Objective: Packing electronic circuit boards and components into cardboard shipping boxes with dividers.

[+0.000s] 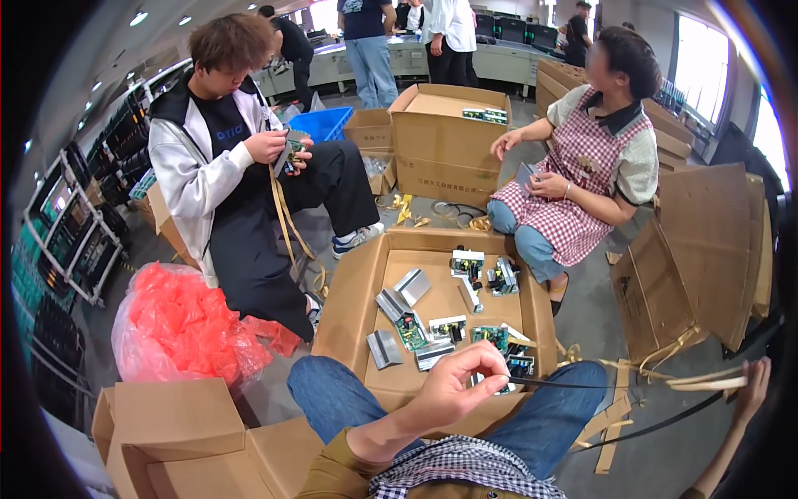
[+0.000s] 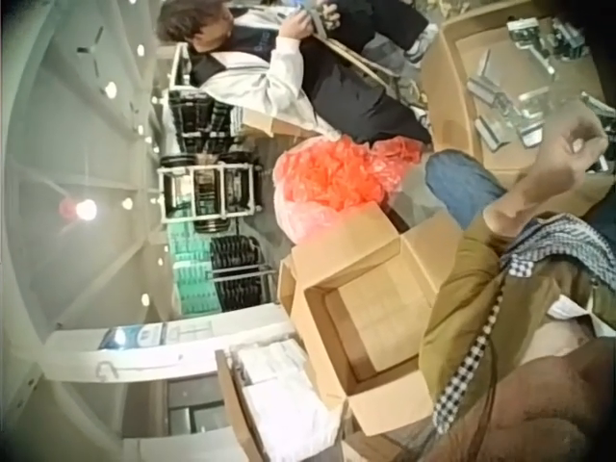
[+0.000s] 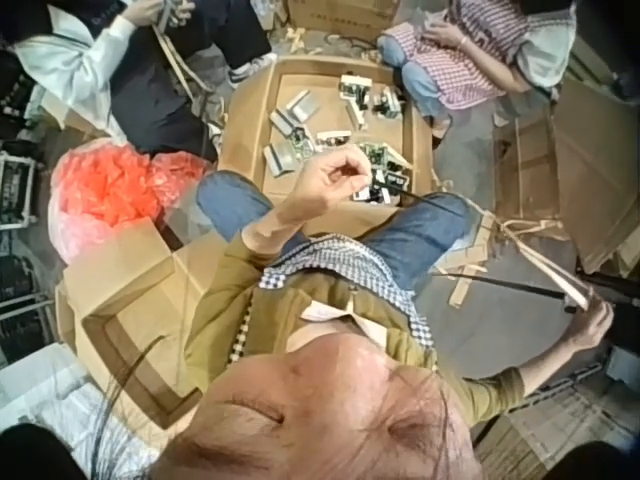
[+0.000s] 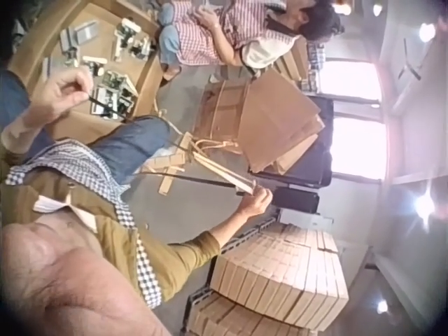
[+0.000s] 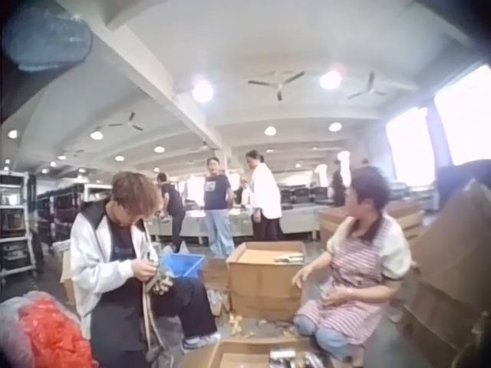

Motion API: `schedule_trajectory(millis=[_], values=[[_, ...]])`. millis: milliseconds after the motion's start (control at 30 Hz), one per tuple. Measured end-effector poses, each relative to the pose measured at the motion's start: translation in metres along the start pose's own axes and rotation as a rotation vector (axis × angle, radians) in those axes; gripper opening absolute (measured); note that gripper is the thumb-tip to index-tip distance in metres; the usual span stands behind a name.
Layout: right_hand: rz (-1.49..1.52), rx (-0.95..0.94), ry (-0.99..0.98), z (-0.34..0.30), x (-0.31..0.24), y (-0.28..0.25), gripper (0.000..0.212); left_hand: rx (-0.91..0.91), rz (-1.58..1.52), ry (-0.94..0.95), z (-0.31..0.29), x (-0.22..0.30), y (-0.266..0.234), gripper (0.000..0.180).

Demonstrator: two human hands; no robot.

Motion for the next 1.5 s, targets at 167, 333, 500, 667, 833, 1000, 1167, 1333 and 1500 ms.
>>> schedule_trajectory(millis=[167,333,500,667,833,1000,1167,1333,1500], values=[[0.233,-0.649,-0.085,-0.076,-0.109,0.044,0.025,0.032,-0.029,-0.266,-0.018,-0.062,-0.017,0.002],[0.986,-1.019,-0.211,-0.036,-0.272,0.030,0.050,0.041,0.031,-0.490,-0.044,-0.094,-0.043,0.004],[1.556,-0.822,-0.184,0.037,-0.421,0.012,0.039,0.129,0.110,-0.506,-0.051,-0.097,-0.056,0.005],[1.681,-1.192,-0.174,0.028,-0.472,0.021,0.036,0.232,0.147,-0.545,-0.054,-0.093,-0.074,0.005],[1.740,-1.467,0.073,0.016,-0.484,0.023,0.028,0.290,0.147,-0.605,-0.061,-0.109,-0.096,0.006],[1.722,-1.570,0.184,0.019,-0.482,0.030,0.029,0.322,0.152,-0.628,-0.054,-0.122,-0.106,0.007],[1.695,-1.449,-0.015,0.007,-0.485,0.040,0.035,0.391,0.195,-0.578,-0.057,-0.119,-0.115,0.006],[1.649,-1.261,-0.085,0.017,-0.478,0.023,0.047,0.383,0.194,-0.614,-0.060,-0.114,-0.109,0.004],[1.763,-1.119,-0.066,0.016,-0.484,0.026,0.053,0.370,0.334,-0.637,-0.059,-0.108,-0.119,0.002]])
Point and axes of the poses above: each hand's wrist, its own z-axis towards the middle knuckle, its own y-axis out of the palm, x = y × z, the point moved 2 cm from there along z, towards the middle knuckle, and after that the axes turned 4 degrees about -x, right-handed, at the moved point
